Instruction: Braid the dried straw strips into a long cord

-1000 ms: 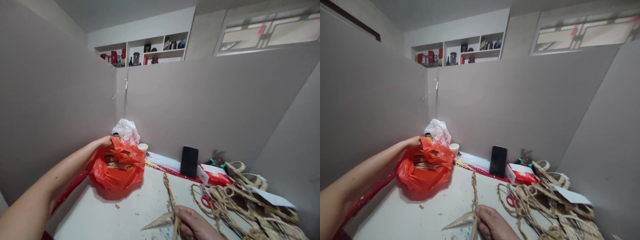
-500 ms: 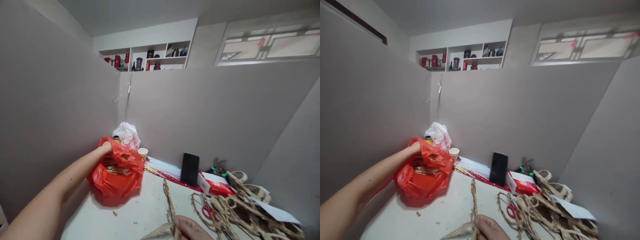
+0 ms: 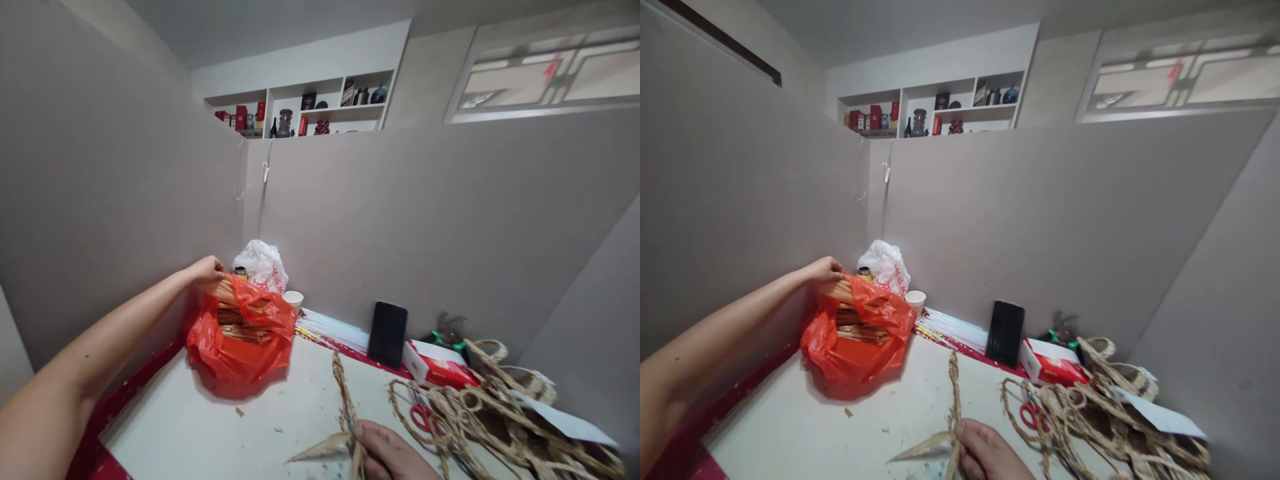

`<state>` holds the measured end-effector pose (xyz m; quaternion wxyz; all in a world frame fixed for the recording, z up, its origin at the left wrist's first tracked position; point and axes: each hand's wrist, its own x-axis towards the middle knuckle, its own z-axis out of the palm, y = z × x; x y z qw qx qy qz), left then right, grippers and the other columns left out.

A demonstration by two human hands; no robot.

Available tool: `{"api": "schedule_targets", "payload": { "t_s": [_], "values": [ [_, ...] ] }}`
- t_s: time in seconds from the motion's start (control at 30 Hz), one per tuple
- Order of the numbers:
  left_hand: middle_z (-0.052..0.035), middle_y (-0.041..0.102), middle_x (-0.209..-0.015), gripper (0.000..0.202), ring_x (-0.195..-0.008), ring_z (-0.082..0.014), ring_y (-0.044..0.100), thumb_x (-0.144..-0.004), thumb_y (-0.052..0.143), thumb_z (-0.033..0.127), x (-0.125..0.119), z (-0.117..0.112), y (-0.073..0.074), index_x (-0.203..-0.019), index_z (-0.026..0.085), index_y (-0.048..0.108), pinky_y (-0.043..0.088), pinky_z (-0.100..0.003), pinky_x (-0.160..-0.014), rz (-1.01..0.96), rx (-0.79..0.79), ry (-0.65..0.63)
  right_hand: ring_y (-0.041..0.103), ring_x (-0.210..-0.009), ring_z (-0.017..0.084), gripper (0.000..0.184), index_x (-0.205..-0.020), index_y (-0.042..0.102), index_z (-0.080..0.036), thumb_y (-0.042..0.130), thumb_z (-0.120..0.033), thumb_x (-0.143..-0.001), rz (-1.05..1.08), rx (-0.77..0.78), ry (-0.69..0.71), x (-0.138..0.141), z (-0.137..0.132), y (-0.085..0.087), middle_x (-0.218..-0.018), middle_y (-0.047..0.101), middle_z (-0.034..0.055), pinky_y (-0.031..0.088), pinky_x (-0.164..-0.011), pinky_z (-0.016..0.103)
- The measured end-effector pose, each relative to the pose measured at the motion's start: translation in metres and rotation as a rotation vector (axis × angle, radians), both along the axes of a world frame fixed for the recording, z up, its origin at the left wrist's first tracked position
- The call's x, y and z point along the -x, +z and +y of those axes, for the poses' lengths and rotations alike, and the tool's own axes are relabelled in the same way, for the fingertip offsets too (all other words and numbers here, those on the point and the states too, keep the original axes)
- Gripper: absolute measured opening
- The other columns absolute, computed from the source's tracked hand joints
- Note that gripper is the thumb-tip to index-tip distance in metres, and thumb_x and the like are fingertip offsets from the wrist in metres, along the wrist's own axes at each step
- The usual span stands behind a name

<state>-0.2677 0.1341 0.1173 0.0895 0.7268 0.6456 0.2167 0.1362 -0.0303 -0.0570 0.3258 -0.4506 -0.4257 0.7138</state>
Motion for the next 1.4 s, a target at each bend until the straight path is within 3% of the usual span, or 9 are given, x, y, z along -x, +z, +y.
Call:
{"api": "schedule_targets", "payload": {
  "t_s": [0.23,0.47,0.63,0.8,0.93,1.03,1.1,1.2,1.4],
  "values": [
    [0.0018,0.054,-0.056,0.026,-0.050,-0.0090,0.044,-0.066,0.058,0.041,0.015,-0.051,0.029,-0.065,0.015,0.061,0.031,-0.020,-0.047,-0.066,0.076,0.005,0.008,-0.034,0.002,0.042,-0.065,0.035,-0.021,0.059,-0.054,-0.074,-0.028,-0.020,0.032,-0.002,0.000,0.000,-0.041,0.026,-0.0121,0.005,-0.032,0.016],
    [-0.0005,0.062,-0.066,0.033,-0.056,-0.0111,0.054,-0.062,0.069,0.046,0.006,-0.113,0.054,-0.074,0.016,0.060,0.041,-0.019,-0.050,-0.594,0.260,-0.124,0.010,-0.036,0.002,0.038,-0.068,0.035,-0.021,0.061,-0.049,-0.073,-0.007,-0.019,-0.001,-0.001,-0.003,0.007,-0.043,0.029,-0.0120,0.007,-0.032,0.015],
    [0.0021,0.058,-0.062,0.030,-0.053,-0.0079,0.049,-0.066,0.067,0.045,-0.026,-0.139,0.007,-0.072,0.016,0.059,0.038,-0.018,-0.050,-0.595,0.445,-0.278,0.010,-0.035,0.003,0.038,-0.067,0.036,-0.021,0.061,-0.050,-0.074,0.007,-0.027,0.019,-0.004,-0.003,0.003,-0.042,0.029,-0.0119,0.009,-0.031,0.015],
    [-0.0009,0.061,-0.064,0.025,-0.053,-0.0102,0.048,-0.075,0.056,0.041,-0.053,-0.157,-0.052,-0.072,0.017,0.065,0.035,-0.020,-0.051,-0.027,0.535,-0.452,0.010,-0.036,0.003,0.037,-0.069,0.036,-0.022,0.061,-0.049,-0.075,0.020,-0.004,0.003,-0.005,-0.001,0.001,-0.043,0.029,-0.0120,0.007,-0.032,0.015],
    [-0.0049,0.060,-0.057,0.034,-0.049,-0.0126,0.048,-0.082,0.044,0.037,-0.060,-0.168,-0.061,-0.063,0.017,0.064,0.032,-0.023,-0.049,0.358,0.332,-0.377,0.010,-0.037,0.002,0.038,-0.070,0.037,-0.021,0.063,-0.049,-0.074,0.019,0.010,0.002,-0.005,-0.003,0.003,-0.043,0.029,-0.0122,0.006,-0.033,0.016],
    [-0.0083,0.065,-0.074,0.029,-0.062,-0.0171,0.058,-0.082,0.043,0.033,-0.058,-0.166,-0.067,-0.079,0.018,0.067,0.040,-0.025,-0.057,0.476,0.192,-0.368,0.010,-0.037,0.002,0.038,-0.069,0.037,-0.021,0.063,-0.049,-0.074,0.005,0.006,-0.008,-0.004,-0.005,0.007,-0.043,0.031,-0.0119,0.007,-0.033,0.016],
    [-0.0135,0.061,-0.108,0.035,-0.086,-0.0226,0.061,-0.080,0.048,0.032,-0.056,-0.159,-0.078,-0.110,0.019,0.060,0.045,-0.029,-0.069,0.505,0.003,-0.313,0.010,-0.036,0.002,0.038,-0.069,0.037,-0.021,0.062,-0.049,-0.074,-0.001,0.006,-0.009,-0.003,-0.006,0.009,-0.043,0.031,-0.0118,0.007,-0.032,0.016],
    [-0.0146,0.021,-0.147,0.067,-0.123,-0.0317,0.040,-0.079,0.053,0.037,-0.056,-0.137,-0.098,-0.140,0.027,0.027,0.039,-0.041,-0.094,0.491,-0.305,-0.278,0.011,-0.036,0.002,0.039,-0.068,0.037,-0.021,0.063,-0.048,-0.073,-0.006,0.005,-0.010,-0.002,-0.006,0.010,-0.043,0.031,-0.0119,0.008,-0.032,0.015],
    [-0.0058,-0.001,-0.152,0.065,-0.135,-0.0364,0.016,-0.086,0.042,0.048,-0.072,-0.059,-0.103,-0.143,0.035,0.014,0.019,-0.053,-0.105,0.488,-0.403,-0.214,0.010,-0.035,0.003,0.038,-0.067,0.037,-0.021,0.061,-0.050,-0.073,-0.014,-0.014,0.003,-0.001,-0.005,0.009,-0.041,0.029,-0.0120,0.010,-0.031,0.015]
  ]
}}
